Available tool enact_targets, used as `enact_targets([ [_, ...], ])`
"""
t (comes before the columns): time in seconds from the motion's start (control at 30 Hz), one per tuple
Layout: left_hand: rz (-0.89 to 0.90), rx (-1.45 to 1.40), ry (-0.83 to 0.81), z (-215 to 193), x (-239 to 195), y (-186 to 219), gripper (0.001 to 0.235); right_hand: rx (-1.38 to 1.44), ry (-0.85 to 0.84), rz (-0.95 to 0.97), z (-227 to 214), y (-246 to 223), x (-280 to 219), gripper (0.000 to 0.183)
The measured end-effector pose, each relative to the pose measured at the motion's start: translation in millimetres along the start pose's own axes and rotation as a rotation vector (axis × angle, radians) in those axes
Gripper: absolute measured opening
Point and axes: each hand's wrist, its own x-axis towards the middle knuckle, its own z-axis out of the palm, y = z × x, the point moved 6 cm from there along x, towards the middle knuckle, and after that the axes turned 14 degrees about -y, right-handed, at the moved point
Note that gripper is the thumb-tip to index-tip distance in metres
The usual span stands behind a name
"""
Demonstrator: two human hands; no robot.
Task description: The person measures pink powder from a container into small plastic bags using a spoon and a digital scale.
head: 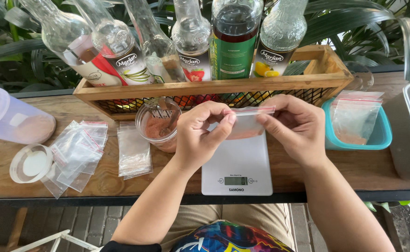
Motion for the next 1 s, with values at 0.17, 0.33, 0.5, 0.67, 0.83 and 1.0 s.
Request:
enact_targets([
  [0.17,0.044,0.060,-0.012,4,2,11,0.004,-0.010,-0.037,-0.029,1,1,2,0.003],
  [0.33,0.067,0.076,-0.005,8,2,12,0.003,-0.007,-0.066,-0.055,6,-3,3,0.003],
  [0.5,0.120,0.094,-0.024,7,2,17,0.005,-0.032,-0.076,-0.047,8,-7,5,0.006],
  [0.67,0.147,0.130,-0.063,15,2,21,0.004,-0.114,-0.093,-0.072,14,-14,7,0.005],
  [0.83,0.171,0.140,-0.075,16,2,22,0.005,-0.095,-0.115,-0.104,14,-14,8,0.006],
  [1.0,0.167,0.141,-0.055,15,1,20,0.005,-0.085,-0.095,-0.043,13,-12,6,0.004],
])
